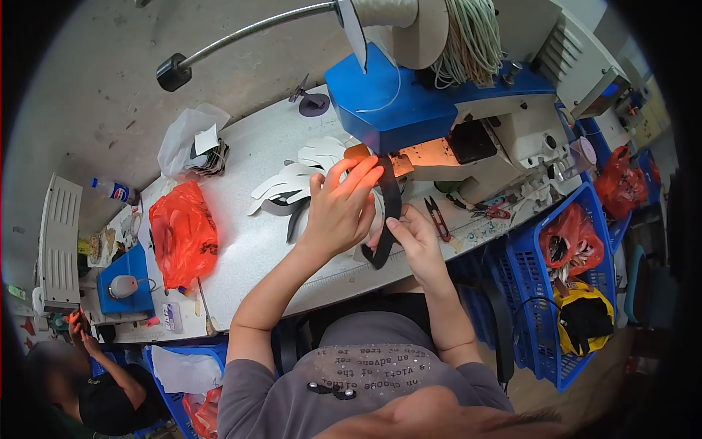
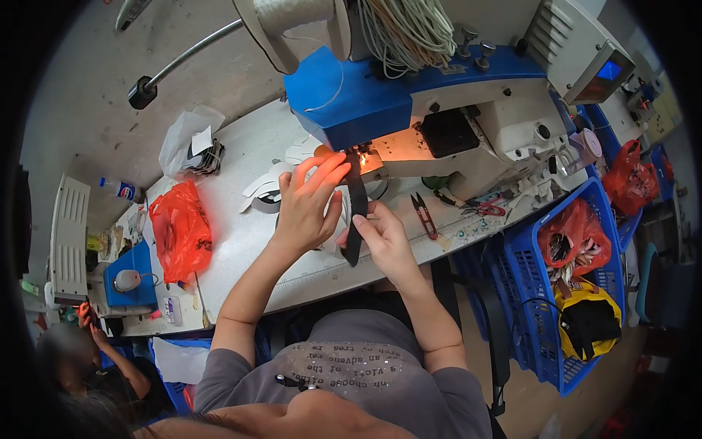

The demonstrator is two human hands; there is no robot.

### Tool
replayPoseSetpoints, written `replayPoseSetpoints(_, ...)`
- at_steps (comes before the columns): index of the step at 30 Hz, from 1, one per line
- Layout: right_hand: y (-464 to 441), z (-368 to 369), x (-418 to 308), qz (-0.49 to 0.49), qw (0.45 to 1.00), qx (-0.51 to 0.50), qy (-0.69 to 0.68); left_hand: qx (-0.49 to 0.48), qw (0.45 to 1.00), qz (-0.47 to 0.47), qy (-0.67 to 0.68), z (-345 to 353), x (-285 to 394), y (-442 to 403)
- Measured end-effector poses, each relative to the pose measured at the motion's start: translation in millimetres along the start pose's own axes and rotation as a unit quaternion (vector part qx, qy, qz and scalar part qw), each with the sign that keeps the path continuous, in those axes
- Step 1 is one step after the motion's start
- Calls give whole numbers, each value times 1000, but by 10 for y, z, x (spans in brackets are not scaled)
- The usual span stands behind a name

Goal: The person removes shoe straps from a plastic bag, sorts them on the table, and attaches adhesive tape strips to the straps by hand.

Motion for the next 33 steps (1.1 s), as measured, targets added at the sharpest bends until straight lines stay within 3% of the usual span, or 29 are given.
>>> replayPoseSetpoints(7,-2,34,66,41,999,-23,-24,2,1000,-12,-9,-14,-12,-39)
replayPoseSetpoints(19,-36,25,82,32,995,-42,-85,-20,998,-10,-56,-13,23,-41)
replayPoseSetpoints(33,-26,-40,12,11,998,-18,-65,-27,998,-4,-50,-49,25,-112)
Point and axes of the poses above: each hand's wrist, its own y-axis away from the middle knuckle, its own z-axis out of the palm, x = y × z, the point moved 9 cm from there along -y, towards the middle knuckle, and after that the axes turned 12 degrees about z, right-handed, at the moved point
